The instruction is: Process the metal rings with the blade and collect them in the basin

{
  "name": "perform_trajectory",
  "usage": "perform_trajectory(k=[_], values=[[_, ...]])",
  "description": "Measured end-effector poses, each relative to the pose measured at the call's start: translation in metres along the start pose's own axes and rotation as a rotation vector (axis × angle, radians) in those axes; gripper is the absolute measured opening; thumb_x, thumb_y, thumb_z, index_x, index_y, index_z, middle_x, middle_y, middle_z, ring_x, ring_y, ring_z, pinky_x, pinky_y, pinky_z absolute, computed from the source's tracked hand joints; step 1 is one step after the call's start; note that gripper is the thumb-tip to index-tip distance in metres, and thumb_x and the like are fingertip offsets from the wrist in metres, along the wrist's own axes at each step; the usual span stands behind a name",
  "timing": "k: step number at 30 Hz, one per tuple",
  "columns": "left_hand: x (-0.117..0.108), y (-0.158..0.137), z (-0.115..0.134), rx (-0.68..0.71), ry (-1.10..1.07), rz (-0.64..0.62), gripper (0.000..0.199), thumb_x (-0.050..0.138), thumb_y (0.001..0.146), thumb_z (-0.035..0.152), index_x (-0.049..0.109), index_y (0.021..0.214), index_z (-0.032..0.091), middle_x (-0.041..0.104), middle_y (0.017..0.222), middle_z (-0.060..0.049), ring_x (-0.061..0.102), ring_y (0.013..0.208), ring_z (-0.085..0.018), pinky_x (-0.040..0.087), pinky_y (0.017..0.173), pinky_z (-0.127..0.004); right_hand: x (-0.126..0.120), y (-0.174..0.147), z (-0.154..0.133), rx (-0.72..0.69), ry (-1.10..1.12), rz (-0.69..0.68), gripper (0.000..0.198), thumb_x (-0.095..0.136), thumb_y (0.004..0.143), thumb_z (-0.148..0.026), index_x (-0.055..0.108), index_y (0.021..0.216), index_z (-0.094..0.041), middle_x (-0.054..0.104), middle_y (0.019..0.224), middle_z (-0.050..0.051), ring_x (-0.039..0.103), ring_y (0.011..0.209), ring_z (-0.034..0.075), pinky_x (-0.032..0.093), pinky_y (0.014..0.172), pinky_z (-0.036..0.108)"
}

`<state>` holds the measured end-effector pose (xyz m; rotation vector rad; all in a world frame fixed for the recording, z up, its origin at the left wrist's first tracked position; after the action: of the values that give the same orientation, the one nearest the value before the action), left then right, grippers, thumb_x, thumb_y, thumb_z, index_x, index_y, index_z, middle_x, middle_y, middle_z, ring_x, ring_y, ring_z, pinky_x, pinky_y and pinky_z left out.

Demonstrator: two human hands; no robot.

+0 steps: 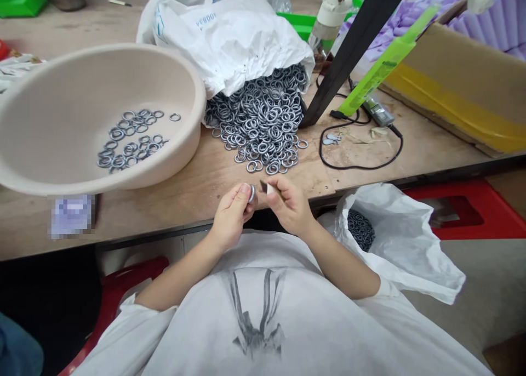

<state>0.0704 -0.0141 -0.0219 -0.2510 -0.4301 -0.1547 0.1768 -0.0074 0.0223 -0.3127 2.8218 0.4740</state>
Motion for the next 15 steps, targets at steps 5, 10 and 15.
perform_trajectory(k=[5,10,15], values=[[-0.004,-0.002,-0.004,-0.039,-0.061,0.058,0.050,0.076,0.074,0.059,0.047,0.070,0.018,0.037,0.055,0.007,0.027,0.045,-0.004,0.022,0.040,-0.016,0.008,-0.006,-0.019,-0.170,-0.327,-0.072,0.050,0.036,0.102,-0.057,0.042,0.067,-0.021,0.042,0.061,-0.003,0.037,0.054,0.011,0.026,0.054,0.027],[0.000,-0.001,-0.007,-0.054,-0.075,0.010,0.051,0.076,0.075,0.059,0.045,0.070,0.018,0.034,0.054,0.008,0.024,0.044,-0.004,0.021,0.041,-0.016,0.012,-0.007,-0.023,-0.177,-0.322,-0.087,0.048,0.038,0.103,-0.054,0.037,0.067,-0.021,0.039,0.060,-0.004,0.034,0.052,0.010,0.024,0.054,0.027],[0.002,-0.007,-0.007,-0.036,-0.028,-0.112,0.047,0.069,0.083,0.057,0.046,0.069,0.018,0.033,0.055,0.007,0.024,0.045,-0.005,0.019,0.042,-0.018,0.005,0.001,-0.001,-0.070,-0.283,-0.100,0.054,0.033,0.102,-0.059,0.041,0.065,-0.021,0.043,0.059,-0.003,0.040,0.054,0.011,0.025,0.055,0.027]])
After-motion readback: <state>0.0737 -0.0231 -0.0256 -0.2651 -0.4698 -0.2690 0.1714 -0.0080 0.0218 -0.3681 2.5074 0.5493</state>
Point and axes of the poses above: each hand's wrist, its own y-axis towards the middle knuckle, its own x-axis out of the palm, z = x × y, the point moved 9 cm from there along y, towards the middle knuckle
